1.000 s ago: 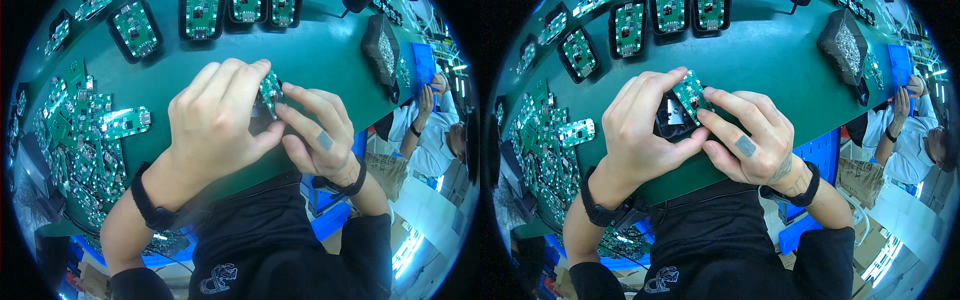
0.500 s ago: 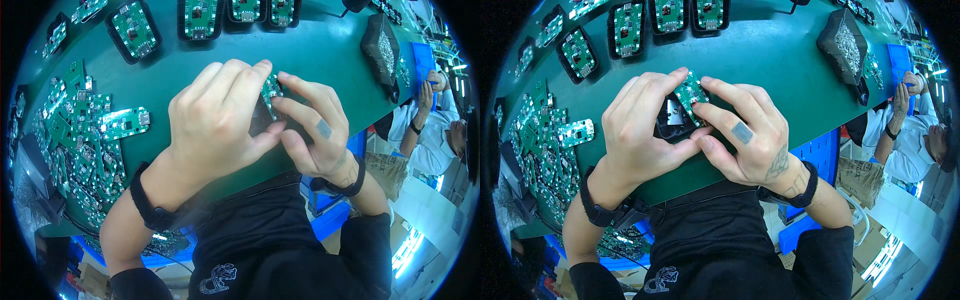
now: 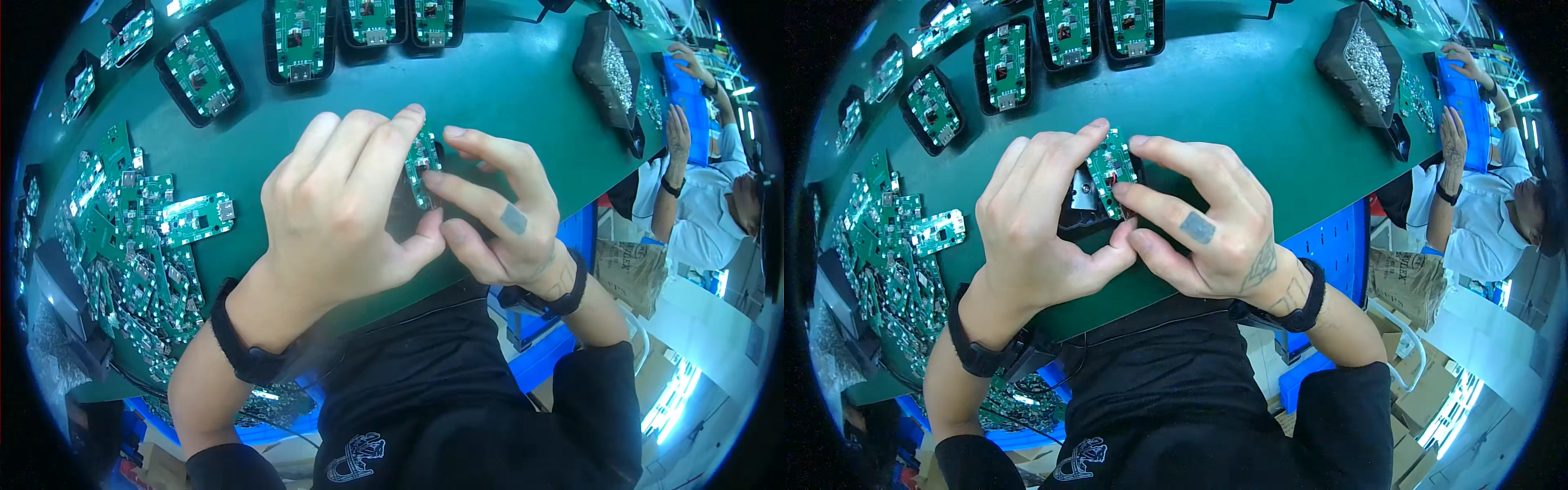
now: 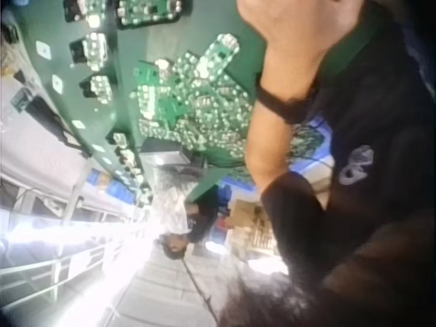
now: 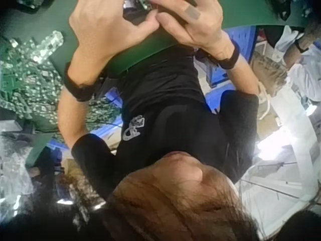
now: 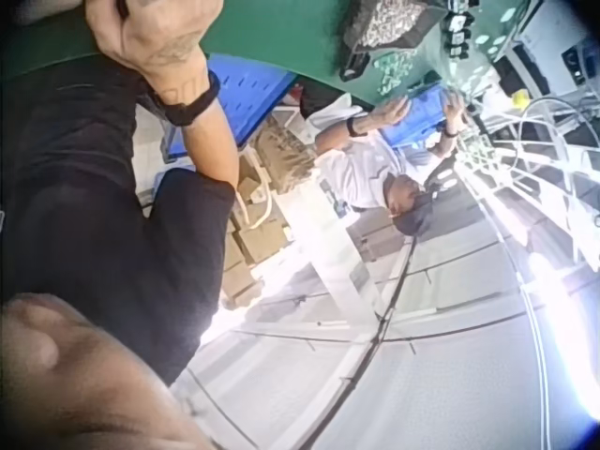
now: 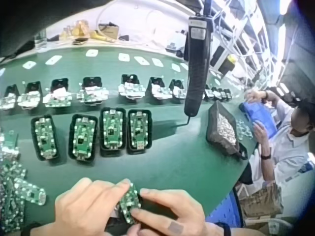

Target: Assembling electronic circuit boards into plastic casings at a factory workstation.

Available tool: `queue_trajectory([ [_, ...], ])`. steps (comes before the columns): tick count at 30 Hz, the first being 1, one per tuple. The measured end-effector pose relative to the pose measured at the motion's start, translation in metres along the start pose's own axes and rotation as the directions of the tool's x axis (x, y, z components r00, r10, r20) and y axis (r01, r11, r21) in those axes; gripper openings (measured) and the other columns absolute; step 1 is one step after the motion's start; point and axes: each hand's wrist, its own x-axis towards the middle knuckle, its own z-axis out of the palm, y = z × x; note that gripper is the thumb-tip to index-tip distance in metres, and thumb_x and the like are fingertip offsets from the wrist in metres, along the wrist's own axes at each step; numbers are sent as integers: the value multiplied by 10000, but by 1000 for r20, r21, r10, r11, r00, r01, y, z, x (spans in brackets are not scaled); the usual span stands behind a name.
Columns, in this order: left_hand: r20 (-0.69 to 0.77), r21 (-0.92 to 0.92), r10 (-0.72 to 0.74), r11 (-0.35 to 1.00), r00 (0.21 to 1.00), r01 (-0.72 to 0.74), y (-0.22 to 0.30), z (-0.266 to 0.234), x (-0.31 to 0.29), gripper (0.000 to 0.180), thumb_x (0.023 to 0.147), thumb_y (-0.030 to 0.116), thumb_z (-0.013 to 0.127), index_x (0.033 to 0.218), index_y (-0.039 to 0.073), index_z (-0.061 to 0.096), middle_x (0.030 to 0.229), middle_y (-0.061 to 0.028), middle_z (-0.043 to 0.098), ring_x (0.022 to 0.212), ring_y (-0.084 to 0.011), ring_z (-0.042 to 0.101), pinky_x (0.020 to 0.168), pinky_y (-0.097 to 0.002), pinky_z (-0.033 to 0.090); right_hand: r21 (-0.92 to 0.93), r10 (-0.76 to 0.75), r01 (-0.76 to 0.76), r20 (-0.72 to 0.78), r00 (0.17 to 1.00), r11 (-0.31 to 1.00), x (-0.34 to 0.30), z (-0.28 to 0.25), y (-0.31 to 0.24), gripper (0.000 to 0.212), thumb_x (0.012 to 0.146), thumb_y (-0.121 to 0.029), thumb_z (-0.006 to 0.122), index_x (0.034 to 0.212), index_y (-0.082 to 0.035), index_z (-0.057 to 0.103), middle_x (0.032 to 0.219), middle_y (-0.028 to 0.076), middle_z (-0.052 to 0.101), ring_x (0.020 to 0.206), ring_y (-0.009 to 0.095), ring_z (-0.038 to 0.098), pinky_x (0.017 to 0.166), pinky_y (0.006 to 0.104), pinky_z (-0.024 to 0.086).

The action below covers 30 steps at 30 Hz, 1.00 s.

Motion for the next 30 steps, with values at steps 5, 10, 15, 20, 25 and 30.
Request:
queue_trajectory([
  [5,23,-2,25,1000,999,-25,0,-2,2,697,569,173,821,1234,21,678,1030,-127,707,853,-314,648,742,-386,540,-4,30,-30,-5,1000,1000,-1,3,-1,325,765,-159,809,1080,-80,780,1305,175,674,1066,338,669,885,418,568],
  [10,35,29,35,999,999,-36,2,-1,3,675,611,186,784,1259,25,682,1042,-133,693,852,-314,637,736,-386,538,-163,-7,4,-19,1000,987,3,-6,-1,354,743,-164,826,1082,-79,769,1320,141,676,1185,352,616,975,449,536],
  [15,68,28,64,997,996,-66,6,-5,6,680,624,190,782,1273,21,669,1066,-137,681,876,-320,642,740,-387,539,56,72,-71,-21,997,996,13,-7,9,404,727,-183,845,1103,-64,760,1310,140,691,1238,378,605,1029,458,522],
  [20,-29,5,58,998,998,-58,3,-2,5,851,608,175,836,1396,13,558,1127,-143,669,923,-320,659,776,-401,553,111,82,-83,8,997,990,13,-6,20,467,713,-191,893,1138,-52,759,1274,127,726,1213,346,649,1038,446,531],
  [25,-99,120,63,992,993,-51,2,6,0,1057,551,225,949,1473,23,472,1151,-138,634,946,-300,653,803,-386,551,86,52,-53,14,999,995,12,0,15,562,696,-250,941,1177,-30,753,1257,135,734,1181,346,669,1012,435,547],
  [30,-139,73,106,993,985,-97,-2,9,4,1064,535,140,913,1495,44,465,1219,-151,606,999,-335,628,803,-400,525,18,-9,9,-20,1000,1000,13,-2,18,592,689,-262,950,1188,-27,736,1259,138,732,1170,339,673,1007,431,546],
])
